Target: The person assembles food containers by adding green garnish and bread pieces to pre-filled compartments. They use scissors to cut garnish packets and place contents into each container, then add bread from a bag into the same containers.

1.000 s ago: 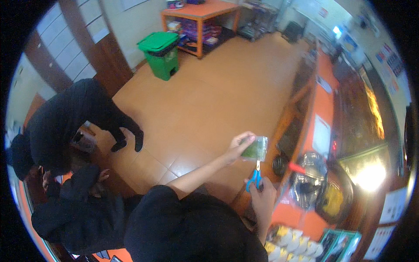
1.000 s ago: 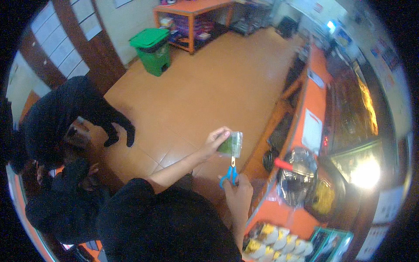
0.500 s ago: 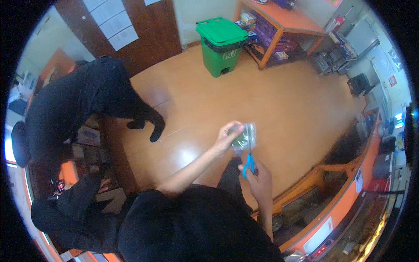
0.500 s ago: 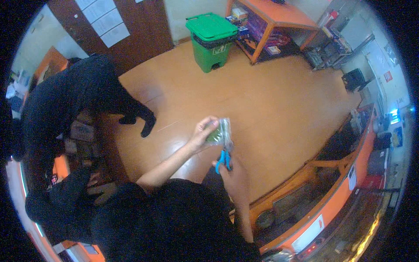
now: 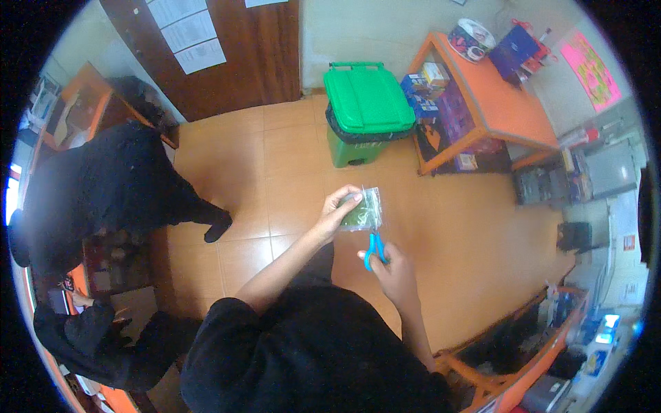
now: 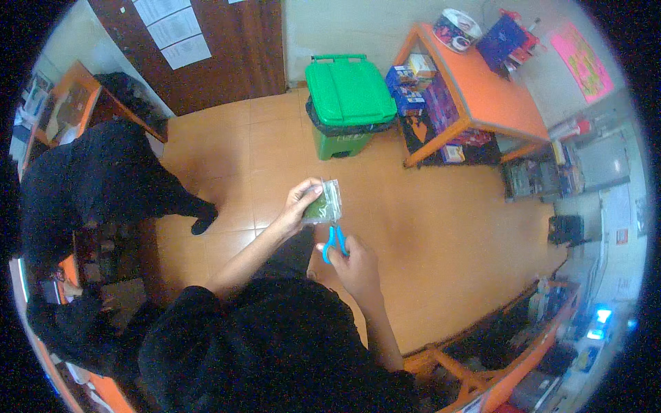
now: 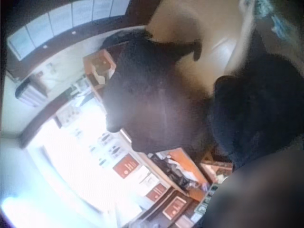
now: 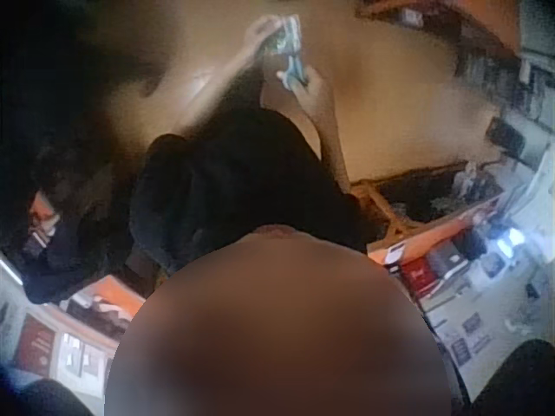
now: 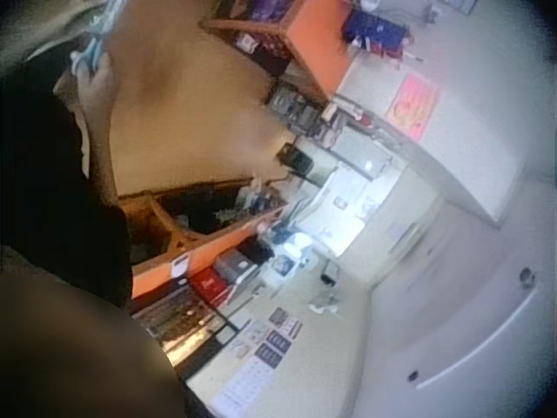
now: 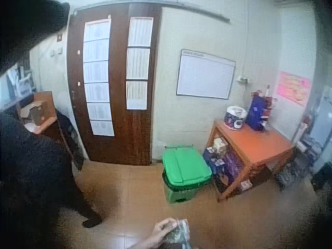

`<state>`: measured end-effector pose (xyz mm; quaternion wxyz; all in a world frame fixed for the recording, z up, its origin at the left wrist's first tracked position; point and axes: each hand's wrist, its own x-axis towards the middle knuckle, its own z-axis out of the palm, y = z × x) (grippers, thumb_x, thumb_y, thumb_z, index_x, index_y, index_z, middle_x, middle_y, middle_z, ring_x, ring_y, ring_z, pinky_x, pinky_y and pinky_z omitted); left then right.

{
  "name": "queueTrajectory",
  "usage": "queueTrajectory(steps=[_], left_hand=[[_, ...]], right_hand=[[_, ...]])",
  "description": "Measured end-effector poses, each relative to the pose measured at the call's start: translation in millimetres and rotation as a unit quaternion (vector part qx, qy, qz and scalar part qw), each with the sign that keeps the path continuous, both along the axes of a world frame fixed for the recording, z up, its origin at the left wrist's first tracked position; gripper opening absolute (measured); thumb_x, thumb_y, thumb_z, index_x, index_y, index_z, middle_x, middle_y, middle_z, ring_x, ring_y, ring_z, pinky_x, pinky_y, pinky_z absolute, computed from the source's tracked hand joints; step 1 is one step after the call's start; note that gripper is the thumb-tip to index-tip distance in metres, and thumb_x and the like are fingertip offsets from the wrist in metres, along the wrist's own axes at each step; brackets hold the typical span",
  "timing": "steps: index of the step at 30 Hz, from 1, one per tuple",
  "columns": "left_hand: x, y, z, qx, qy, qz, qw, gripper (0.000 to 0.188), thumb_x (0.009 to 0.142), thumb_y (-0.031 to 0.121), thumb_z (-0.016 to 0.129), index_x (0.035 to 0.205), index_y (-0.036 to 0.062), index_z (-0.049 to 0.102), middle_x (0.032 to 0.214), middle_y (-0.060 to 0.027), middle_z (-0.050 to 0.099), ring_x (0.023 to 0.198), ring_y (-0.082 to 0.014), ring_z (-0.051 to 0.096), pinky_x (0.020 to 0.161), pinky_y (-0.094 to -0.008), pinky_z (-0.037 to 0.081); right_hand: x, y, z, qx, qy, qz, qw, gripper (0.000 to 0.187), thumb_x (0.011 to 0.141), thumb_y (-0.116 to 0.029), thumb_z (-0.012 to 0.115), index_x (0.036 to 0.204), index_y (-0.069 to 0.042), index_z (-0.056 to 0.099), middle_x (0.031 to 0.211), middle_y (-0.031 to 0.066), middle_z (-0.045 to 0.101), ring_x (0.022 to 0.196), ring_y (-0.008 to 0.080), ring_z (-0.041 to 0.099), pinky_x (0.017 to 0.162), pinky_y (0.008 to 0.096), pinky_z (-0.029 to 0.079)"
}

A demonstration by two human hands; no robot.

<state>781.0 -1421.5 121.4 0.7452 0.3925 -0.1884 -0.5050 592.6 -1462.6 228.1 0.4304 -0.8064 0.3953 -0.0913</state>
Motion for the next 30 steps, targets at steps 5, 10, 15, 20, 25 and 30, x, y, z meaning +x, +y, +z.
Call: queueTrajectory(steps=[5, 10, 15, 20, 25, 30], left_hand=[[86.5, -119.1, -25.3, -0.009, 0.030, 0.009, 0.999, 0.028, 0.092, 0.020, 0.073, 0.114, 0.0051, 0.067, 0.101, -0.0006, 0.067, 0.096, -0.0120, 0.063, 0.087, -0.0292, 0.051], [148.6, -178.0, -35.3, -0.021, -0.028, 0.018, 0.999, 0.026, 0.088, 0.012, 0.075, 0.112, 0.0051, 0.069, 0.105, -0.0034, 0.071, 0.099, -0.0130, 0.065, 0.092, -0.0330, 0.051], [174.2, -223.8, -44.7, 0.019, -0.017, 0.075, 0.997, 0.026, 0.087, 0.010, 0.075, 0.112, 0.0023, 0.071, 0.104, -0.0022, 0.072, 0.093, -0.0112, 0.065, 0.087, -0.0294, 0.051], [199.1, -257.6, -66.6, 0.006, 0.014, 0.152, 0.988, 0.022, 0.087, 0.010, 0.074, 0.107, 0.0014, 0.072, 0.097, -0.0014, 0.071, 0.090, -0.0112, 0.065, 0.084, -0.0283, 0.052], [202.1, -283.4, -93.6, 0.048, -0.036, 0.183, 0.981, 0.017, 0.086, 0.007, 0.075, 0.101, 0.0001, 0.072, 0.094, -0.0028, 0.071, 0.087, -0.0118, 0.065, 0.081, -0.0280, 0.052], [178.7, -283.5, -132.8, 0.083, 0.102, 0.214, 0.968, 0.015, 0.085, 0.009, 0.077, 0.098, 0.0011, 0.073, 0.090, -0.0026, 0.071, 0.081, -0.0105, 0.065, 0.076, -0.0278, 0.052]], right_hand=[[81.2, -137.8, -11.1, 0.006, 0.009, 0.059, 0.998, 0.043, 0.086, -0.037, 0.076, 0.074, -0.001, 0.057, 0.063, 0.0142, 0.058, 0.056, 0.0253, 0.055, 0.054, 0.0400, 0.042], [143.2, -211.7, 3.8, -0.006, 0.038, 0.116, 0.993, 0.047, 0.085, -0.042, 0.076, 0.075, 0.001, 0.058, 0.065, 0.0187, 0.060, 0.058, 0.0336, 0.061, 0.056, 0.0457, 0.045], [203.6, -281.9, -8.5, -0.029, 0.080, 0.177, 0.980, 0.047, 0.085, -0.041, 0.076, 0.077, 0.001, 0.059, 0.066, 0.0191, 0.061, 0.060, 0.0354, 0.063, 0.057, 0.0466, 0.047], [240.1, -342.0, -32.0, -0.009, 0.057, 0.261, 0.964, 0.045, 0.087, -0.041, 0.073, 0.082, 0.001, 0.059, 0.070, 0.0219, 0.063, 0.064, 0.0391, 0.064, 0.061, 0.0488, 0.049], [270.1, -390.3, -57.2, 0.032, 0.093, 0.328, 0.940, 0.049, 0.087, -0.046, 0.072, 0.086, 0.002, 0.061, 0.075, 0.0265, 0.065, 0.071, 0.0457, 0.065, 0.065, 0.0533, 0.048], [270.0, -408.7, -112.5, 0.039, 0.180, 0.364, 0.913, 0.049, 0.089, -0.050, 0.069, 0.096, -0.002, 0.068, 0.072, 0.0174, 0.066, 0.066, 0.0309, 0.066, 0.062, 0.0430, 0.048]])
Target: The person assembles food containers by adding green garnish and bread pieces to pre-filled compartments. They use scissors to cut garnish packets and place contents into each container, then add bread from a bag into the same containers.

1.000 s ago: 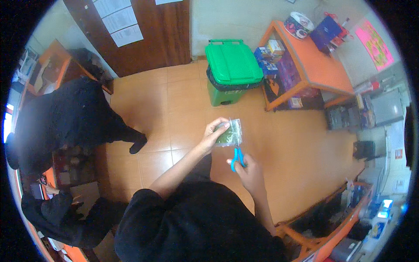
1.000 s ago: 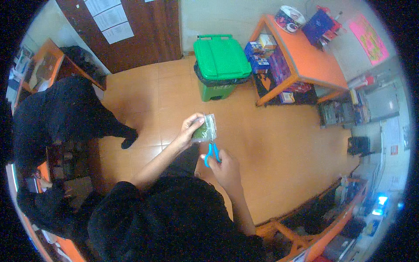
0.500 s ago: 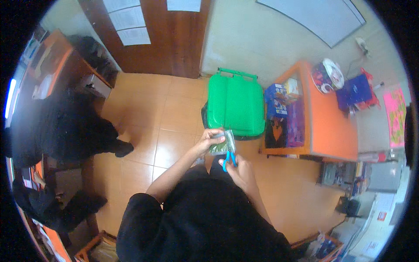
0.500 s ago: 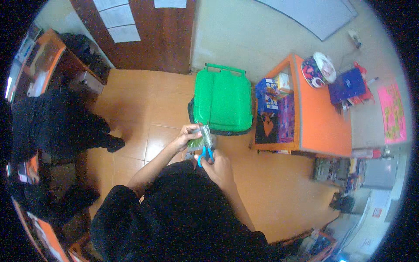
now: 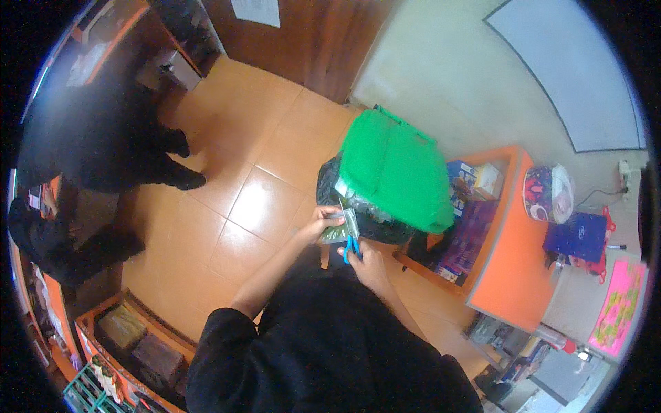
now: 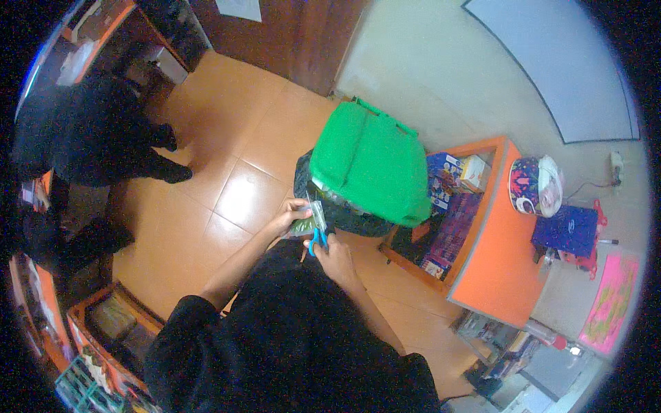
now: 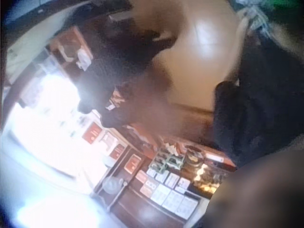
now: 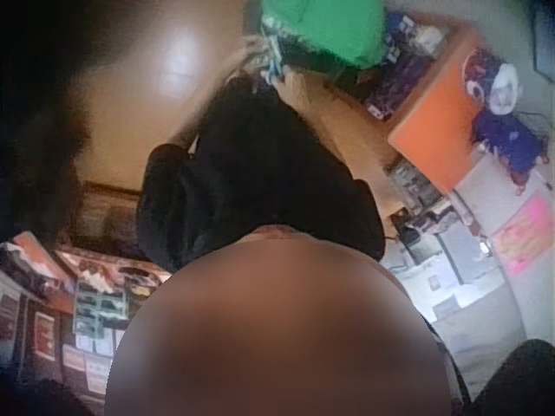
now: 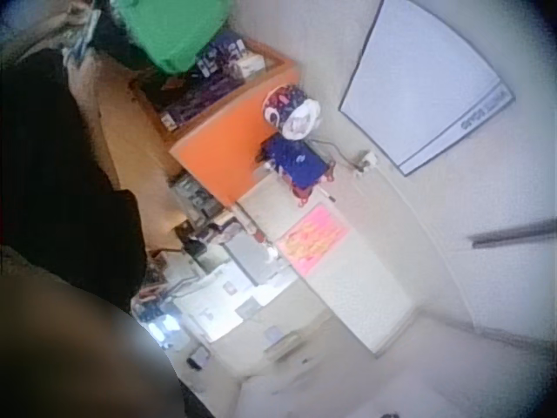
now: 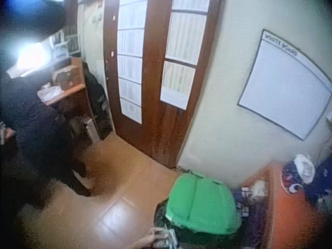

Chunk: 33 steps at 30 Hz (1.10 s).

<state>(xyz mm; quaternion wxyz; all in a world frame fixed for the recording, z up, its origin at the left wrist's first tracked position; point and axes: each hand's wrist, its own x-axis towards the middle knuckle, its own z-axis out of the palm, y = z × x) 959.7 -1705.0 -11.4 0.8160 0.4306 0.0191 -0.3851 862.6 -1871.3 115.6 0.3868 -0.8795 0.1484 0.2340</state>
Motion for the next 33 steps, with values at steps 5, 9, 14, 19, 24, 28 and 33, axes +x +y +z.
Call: queueTrajectory(steps=[5, 9, 14, 19, 24, 28, 33], left_hand=[[11.1, -25.4, -49.6, 0.046, 0.020, -0.028, 0.998, 0.015, 0.084, 0.007, 0.077, 0.097, 0.0022, 0.073, 0.088, -0.0015, 0.072, 0.080, -0.0101, 0.065, 0.073, -0.0273, 0.053], [43.9, -59.7, -99.6, 0.089, 0.022, -0.041, 0.995, 0.016, 0.081, 0.006, 0.079, 0.097, 0.0030, 0.075, 0.088, -0.0005, 0.072, 0.079, -0.0101, 0.065, 0.077, -0.0261, 0.051], [68.8, -83.9, -161.2, 0.088, 0.052, -0.066, 0.993, 0.022, 0.079, 0.009, 0.080, 0.100, 0.0030, 0.075, 0.092, -0.0016, 0.074, 0.083, -0.0105, 0.066, 0.078, -0.0269, 0.051], [66.1, -91.4, -194.2, 0.144, 0.042, -0.059, 0.987, 0.026, 0.077, 0.013, 0.083, 0.098, 0.0023, 0.075, 0.089, -0.0024, 0.073, 0.081, -0.0121, 0.064, 0.077, -0.0280, 0.050], [75.3, -80.7, -204.8, 0.179, 0.024, -0.081, 0.980, 0.020, 0.078, 0.012, 0.081, 0.096, 0.0039, 0.076, 0.088, 0.0007, 0.073, 0.080, -0.0101, 0.065, 0.078, -0.0256, 0.051], [76.9, -84.1, -203.0, 0.145, -0.025, -0.103, 0.984, 0.020, 0.079, 0.013, 0.080, 0.096, 0.0028, 0.075, 0.089, -0.0005, 0.073, 0.080, -0.0113, 0.065, 0.078, -0.0264, 0.051], [77.6, -82.8, -207.1, 0.162, 0.005, -0.081, 0.983, 0.023, 0.077, 0.015, 0.082, 0.095, 0.0012, 0.075, 0.087, -0.0013, 0.073, 0.080, -0.0113, 0.064, 0.077, -0.0283, 0.050]], right_hand=[[12.3, -25.9, -65.6, 0.015, 0.013, 0.002, 1.000, 0.058, 0.090, -0.053, 0.066, 0.088, 0.005, 0.061, 0.076, 0.0282, 0.064, 0.075, 0.0437, 0.066, 0.068, 0.0506, 0.048], [39.6, -51.0, -120.0, -0.044, -0.039, 0.001, 0.998, 0.055, 0.091, -0.051, 0.067, 0.080, 0.003, 0.061, 0.070, 0.0204, 0.065, 0.067, 0.0327, 0.067, 0.064, 0.0454, 0.049], [57.8, -79.8, -165.5, -0.019, 0.031, -0.006, 0.999, 0.060, 0.092, -0.055, 0.064, 0.081, 0.004, 0.061, 0.074, 0.0235, 0.065, 0.074, 0.0414, 0.065, 0.069, 0.0499, 0.047], [79.7, -86.9, -184.4, 0.005, 0.035, -0.003, 0.999, 0.059, 0.092, -0.054, 0.064, 0.087, 0.005, 0.061, 0.079, 0.0244, 0.065, 0.079, 0.0416, 0.065, 0.073, 0.0496, 0.047], [90.7, -88.3, -185.1, 0.022, 0.098, 0.028, 0.995, 0.062, 0.091, -0.057, 0.063, 0.088, 0.005, 0.062, 0.076, 0.0213, 0.063, 0.076, 0.0372, 0.064, 0.071, 0.0467, 0.046], [94.6, -87.7, -190.4, 0.056, 0.115, -0.026, 0.991, 0.066, 0.091, -0.062, 0.060, 0.086, 0.004, 0.062, 0.076, 0.0165, 0.063, 0.076, 0.0304, 0.063, 0.074, 0.0437, 0.046], [96.0, -86.0, -194.9, 0.044, 0.123, -0.016, 0.991, 0.068, 0.090, -0.065, 0.059, 0.089, 0.003, 0.064, 0.079, 0.0143, 0.064, 0.079, 0.0274, 0.061, 0.077, 0.0410, 0.047]])
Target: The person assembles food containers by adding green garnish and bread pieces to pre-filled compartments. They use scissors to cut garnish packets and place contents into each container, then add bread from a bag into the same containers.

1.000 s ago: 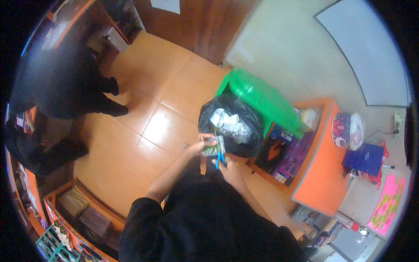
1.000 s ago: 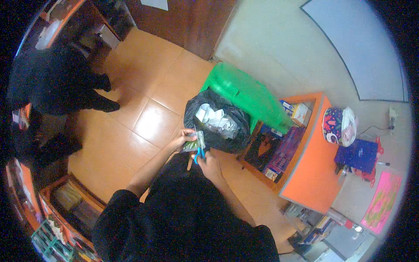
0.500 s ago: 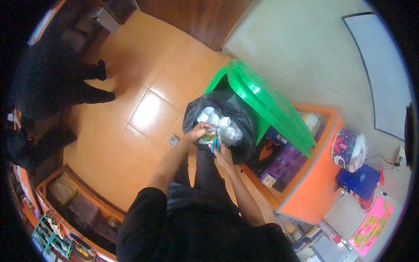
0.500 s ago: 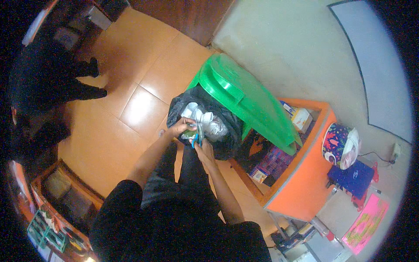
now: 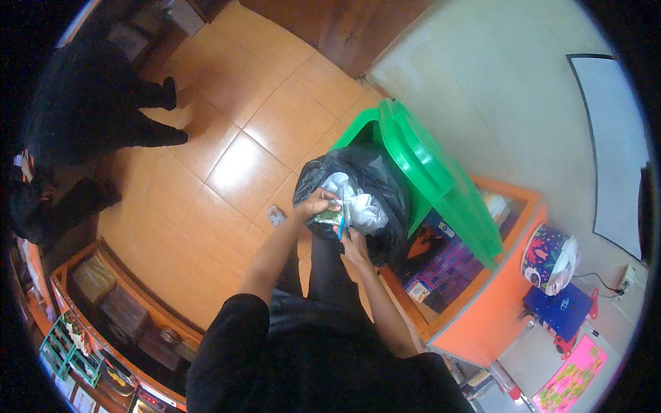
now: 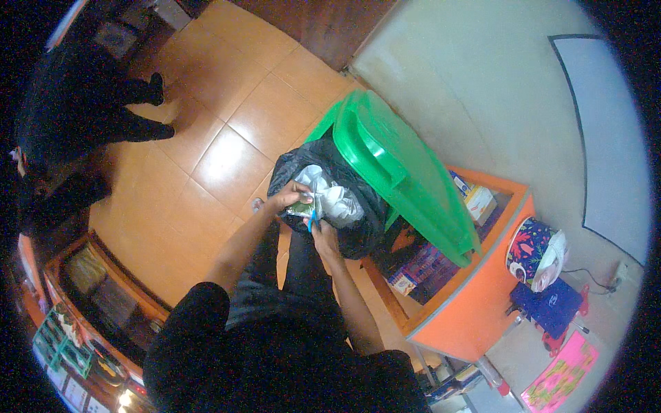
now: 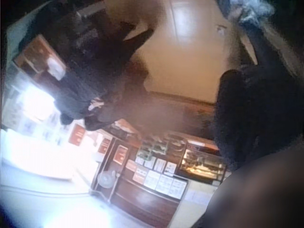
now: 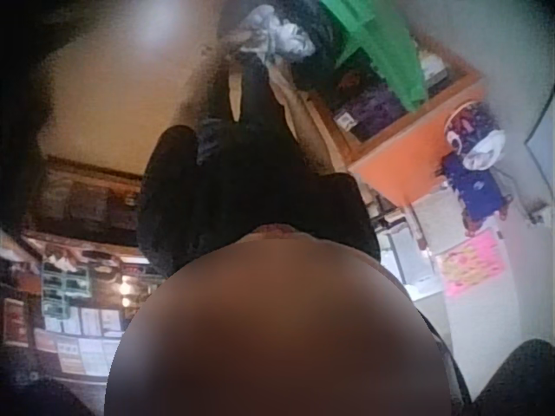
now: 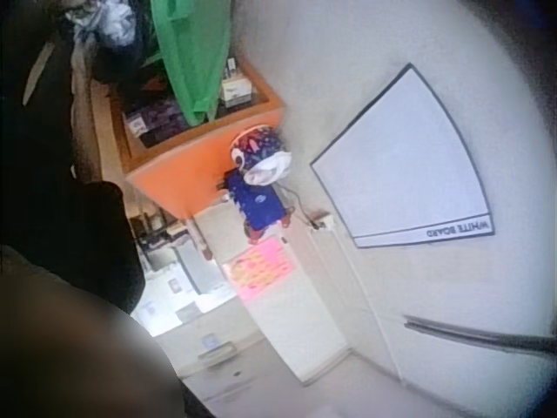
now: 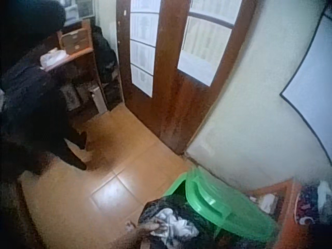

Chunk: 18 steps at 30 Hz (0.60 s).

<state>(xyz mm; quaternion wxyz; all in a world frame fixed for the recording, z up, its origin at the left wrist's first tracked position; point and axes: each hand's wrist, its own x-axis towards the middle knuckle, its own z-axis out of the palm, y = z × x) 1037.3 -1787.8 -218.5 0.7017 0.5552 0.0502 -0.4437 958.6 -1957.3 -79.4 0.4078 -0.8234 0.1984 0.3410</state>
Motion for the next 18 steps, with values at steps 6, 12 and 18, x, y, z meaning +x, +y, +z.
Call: queueTrajectory(steps=[6, 12, 18], left_hand=[[-0.6, -6.8, -10.8, 0.003, -0.039, -0.033, 0.999, 0.020, 0.076, 0.009, 0.080, 0.094, 0.0014, 0.076, 0.084, -0.0010, 0.073, 0.078, -0.0107, 0.063, 0.074, -0.0285, 0.051], [-1.0, -9.0, -11.9, 0.024, 0.005, 0.006, 1.000, 0.026, 0.071, 0.008, 0.083, 0.095, 0.0008, 0.077, 0.086, -0.0024, 0.074, 0.076, -0.0127, 0.065, 0.073, -0.0295, 0.051], [-0.5, -10.1, -11.9, -0.007, -0.076, -0.048, 0.996, 0.020, 0.076, 0.010, 0.080, 0.093, 0.0016, 0.076, 0.082, 0.0006, 0.072, 0.076, -0.0099, 0.062, 0.073, -0.0285, 0.051]], right_hand=[[2.2, -12.7, -4.1, 0.031, 0.029, 0.027, 0.999, 0.065, 0.093, -0.059, 0.059, 0.101, 0.005, 0.066, 0.088, 0.0227, 0.068, 0.086, 0.0385, 0.065, 0.081, 0.0453, 0.048], [-4.5, -21.0, -25.8, 0.028, 0.014, 0.045, 0.999, 0.061, 0.093, -0.058, 0.059, 0.097, 0.003, 0.064, 0.079, 0.0142, 0.063, 0.077, 0.0274, 0.061, 0.076, 0.0402, 0.047], [-4.9, -31.9, -28.8, 0.106, 0.055, -0.012, 0.993, 0.056, 0.092, -0.058, 0.062, 0.097, -0.002, 0.065, 0.084, 0.0066, 0.064, 0.076, 0.0201, 0.058, 0.074, 0.0364, 0.047]])
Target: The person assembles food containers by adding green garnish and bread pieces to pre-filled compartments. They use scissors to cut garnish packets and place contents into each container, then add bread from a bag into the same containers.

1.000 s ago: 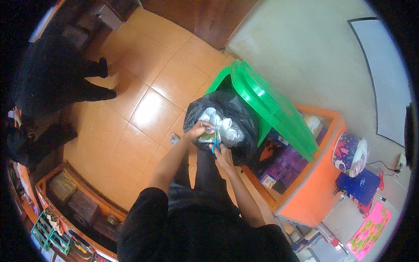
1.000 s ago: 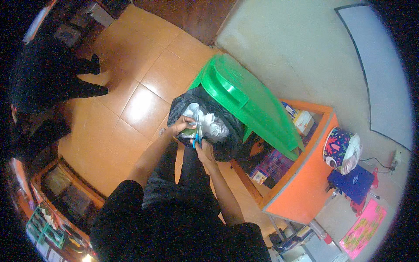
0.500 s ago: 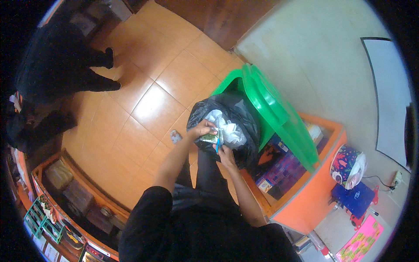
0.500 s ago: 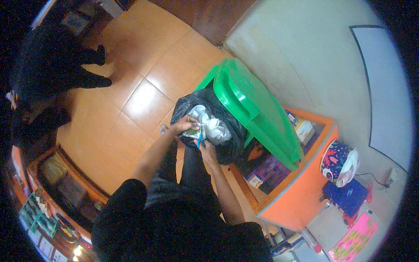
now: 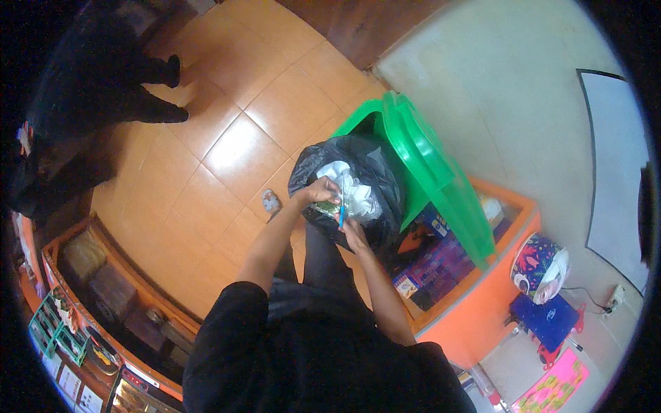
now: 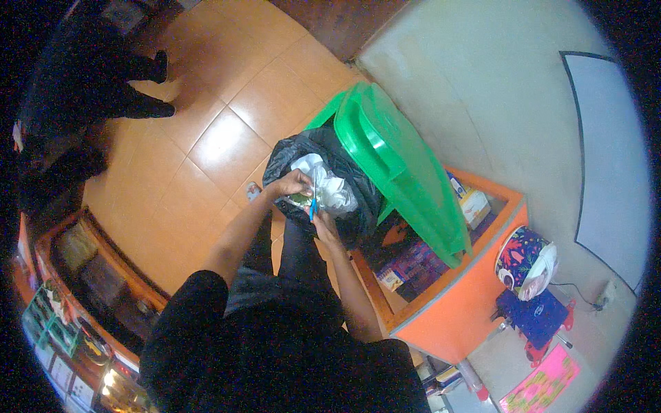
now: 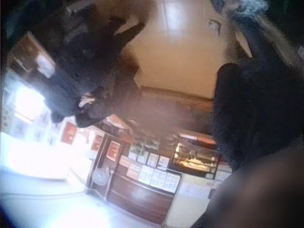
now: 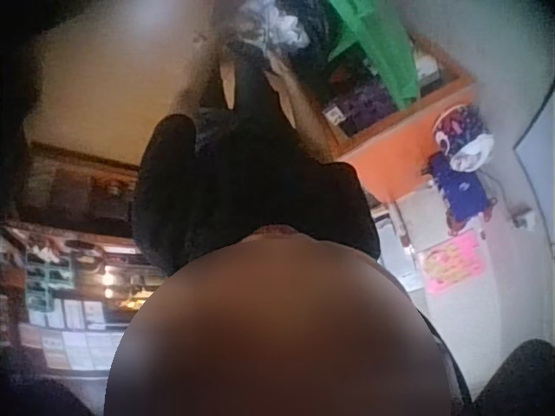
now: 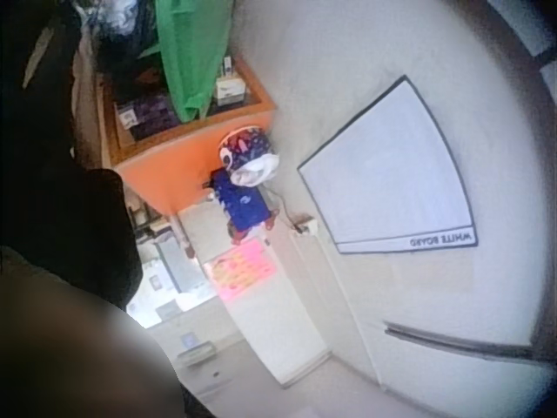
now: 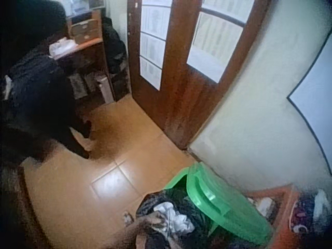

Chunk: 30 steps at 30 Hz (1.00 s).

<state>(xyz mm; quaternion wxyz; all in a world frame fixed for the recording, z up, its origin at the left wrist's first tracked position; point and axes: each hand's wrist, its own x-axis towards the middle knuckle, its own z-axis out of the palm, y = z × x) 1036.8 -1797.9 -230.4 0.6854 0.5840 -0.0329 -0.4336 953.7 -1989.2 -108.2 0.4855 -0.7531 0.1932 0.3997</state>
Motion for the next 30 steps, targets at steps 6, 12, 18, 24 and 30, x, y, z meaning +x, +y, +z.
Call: queueTrajectory(steps=[6, 12, 18, 24, 30], left_hand=[[4.5, 3.9, 1.3, 0.070, -0.030, -0.033, 0.997, 0.026, 0.071, 0.013, 0.081, 0.093, 0.0020, 0.076, 0.083, -0.0018, 0.073, 0.078, -0.0118, 0.063, 0.076, -0.0298, 0.050], [8.7, 20.0, 27.4, 0.084, -0.040, -0.060, 0.994, 0.029, 0.072, 0.016, 0.083, 0.097, 0.0026, 0.076, 0.088, -0.0034, 0.074, 0.083, -0.0150, 0.064, 0.078, -0.0315, 0.050], [-3.8, 34.5, 49.4, -0.006, 0.036, 0.043, 0.998, 0.029, 0.078, 0.018, 0.083, 0.103, 0.0039, 0.075, 0.099, -0.0039, 0.072, 0.097, -0.0167, 0.064, 0.086, -0.0333, 0.050], [-30.7, 36.6, 91.9, -0.077, -0.037, 0.199, 0.976, 0.030, 0.085, 0.022, 0.077, 0.111, 0.0075, 0.074, 0.113, -0.0041, 0.071, 0.110, -0.0174, 0.061, 0.100, -0.0361, 0.047], [-69.8, 95.6, 151.9, -0.342, 0.025, 0.364, 0.866, 0.034, 0.085, 0.029, 0.077, 0.109, 0.0073, 0.068, 0.128, -0.0050, 0.058, 0.112, -0.0197, 0.056, 0.094, -0.0373, 0.047]], right_hand=[[0.6, -12.5, 1.1, -0.026, 0.032, 0.071, 0.997, 0.060, 0.091, -0.062, 0.060, 0.094, -0.002, 0.064, 0.088, 0.0074, 0.062, 0.081, 0.0192, 0.057, 0.076, 0.0353, 0.046], [-20.8, -48.1, 45.2, -0.053, 0.034, 0.154, 0.986, 0.055, 0.090, -0.055, 0.067, 0.095, -0.002, 0.058, 0.089, 0.0123, 0.059, 0.082, 0.0266, 0.057, 0.076, 0.0387, 0.046], [-6.0, -54.5, 168.9, -0.006, -0.205, 0.152, 0.967, 0.056, 0.081, -0.050, 0.078, 0.097, -0.003, 0.052, 0.112, 0.0191, 0.055, 0.099, 0.0343, 0.057, 0.083, 0.0434, 0.047], [63.1, -72.3, 274.5, -0.103, -0.575, 0.067, 0.809, 0.046, 0.082, -0.022, 0.067, 0.118, 0.001, 0.050, 0.111, 0.0198, 0.057, 0.097, 0.0360, 0.055, 0.088, 0.0471, 0.046], [83.7, -41.8, 240.5, -0.214, -0.558, -0.002, 0.802, 0.041, 0.094, -0.031, 0.068, 0.112, 0.003, 0.053, 0.107, 0.0209, 0.056, 0.095, 0.0408, 0.052, 0.090, 0.0489, 0.042]])
